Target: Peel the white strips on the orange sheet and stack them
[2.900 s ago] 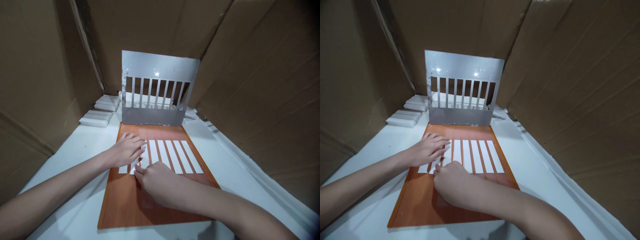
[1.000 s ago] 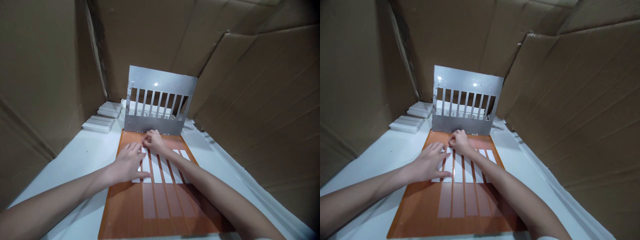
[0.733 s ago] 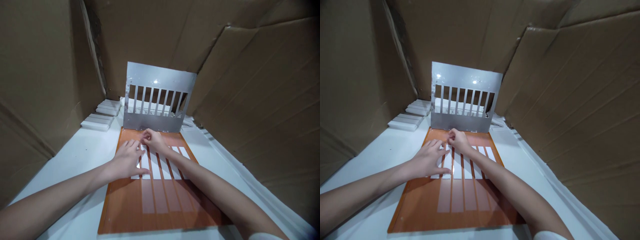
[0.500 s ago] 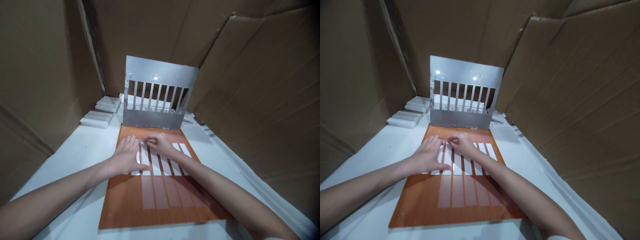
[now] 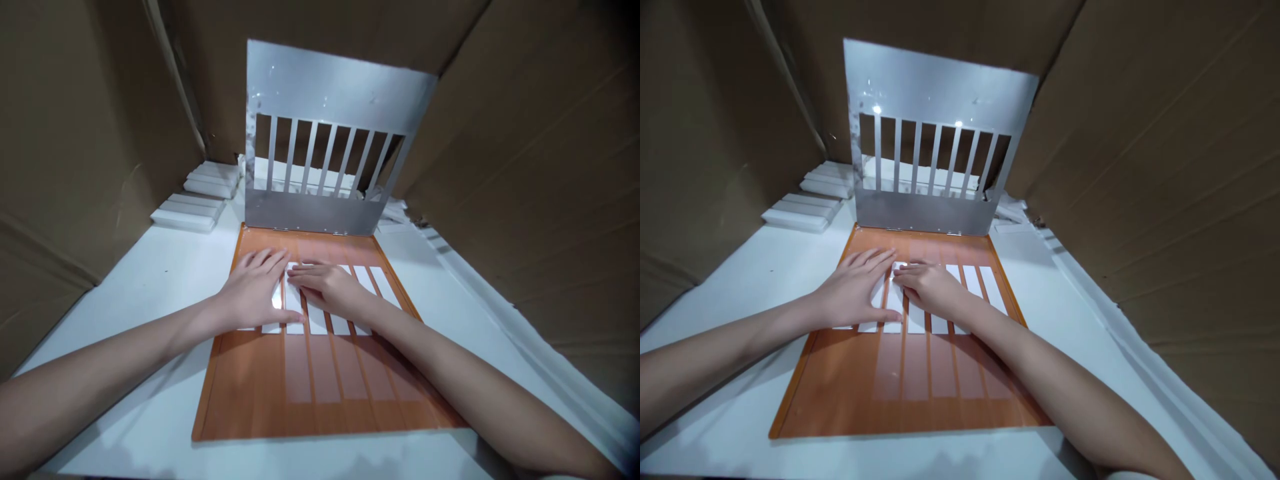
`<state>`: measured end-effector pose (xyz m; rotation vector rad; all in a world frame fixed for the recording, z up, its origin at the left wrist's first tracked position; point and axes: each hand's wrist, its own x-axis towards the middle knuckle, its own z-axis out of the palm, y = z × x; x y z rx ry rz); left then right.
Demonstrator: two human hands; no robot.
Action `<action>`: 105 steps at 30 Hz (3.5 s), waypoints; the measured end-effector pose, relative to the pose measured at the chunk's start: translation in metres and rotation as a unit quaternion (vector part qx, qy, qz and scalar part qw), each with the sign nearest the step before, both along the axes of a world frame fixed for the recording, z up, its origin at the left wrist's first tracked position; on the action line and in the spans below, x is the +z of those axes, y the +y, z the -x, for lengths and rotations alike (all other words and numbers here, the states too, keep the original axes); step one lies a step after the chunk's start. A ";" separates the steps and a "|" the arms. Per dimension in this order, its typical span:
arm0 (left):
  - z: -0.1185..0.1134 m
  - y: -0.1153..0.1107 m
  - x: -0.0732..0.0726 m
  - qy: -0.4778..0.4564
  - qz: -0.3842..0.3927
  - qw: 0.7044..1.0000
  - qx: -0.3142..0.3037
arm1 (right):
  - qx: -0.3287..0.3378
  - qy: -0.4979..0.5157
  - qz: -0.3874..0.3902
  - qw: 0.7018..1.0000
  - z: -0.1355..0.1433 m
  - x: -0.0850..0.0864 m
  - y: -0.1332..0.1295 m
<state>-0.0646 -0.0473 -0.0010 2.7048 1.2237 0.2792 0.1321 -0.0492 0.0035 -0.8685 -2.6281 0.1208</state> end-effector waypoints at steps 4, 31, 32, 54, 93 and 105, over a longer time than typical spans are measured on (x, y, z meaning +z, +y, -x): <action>0.001 0.001 -0.002 0.009 0.010 1.000 -0.002 | 0.017 -0.011 -0.023 1.000 -0.002 -0.002 -0.001; 0.000 -0.002 0.002 0.024 0.053 0.998 -0.013 | 0.023 -0.032 -0.057 0.998 0.002 -0.003 -0.008; 0.000 -0.002 0.003 0.022 0.053 0.998 -0.015 | 0.022 -0.031 -0.056 0.998 0.002 -0.003 -0.008; 0.002 -0.001 0.001 0.010 0.042 0.998 -0.036 | 0.026 -0.057 -0.070 0.996 0.000 -0.001 -0.009; 0.000 -0.003 0.009 0.027 0.040 0.998 -0.039 | 0.007 -0.044 0.160 0.986 0.016 0.056 -0.058; 0.001 -0.003 0.006 0.028 0.032 0.998 -0.039 | 0.017 -0.034 0.310 0.950 0.022 0.039 -0.070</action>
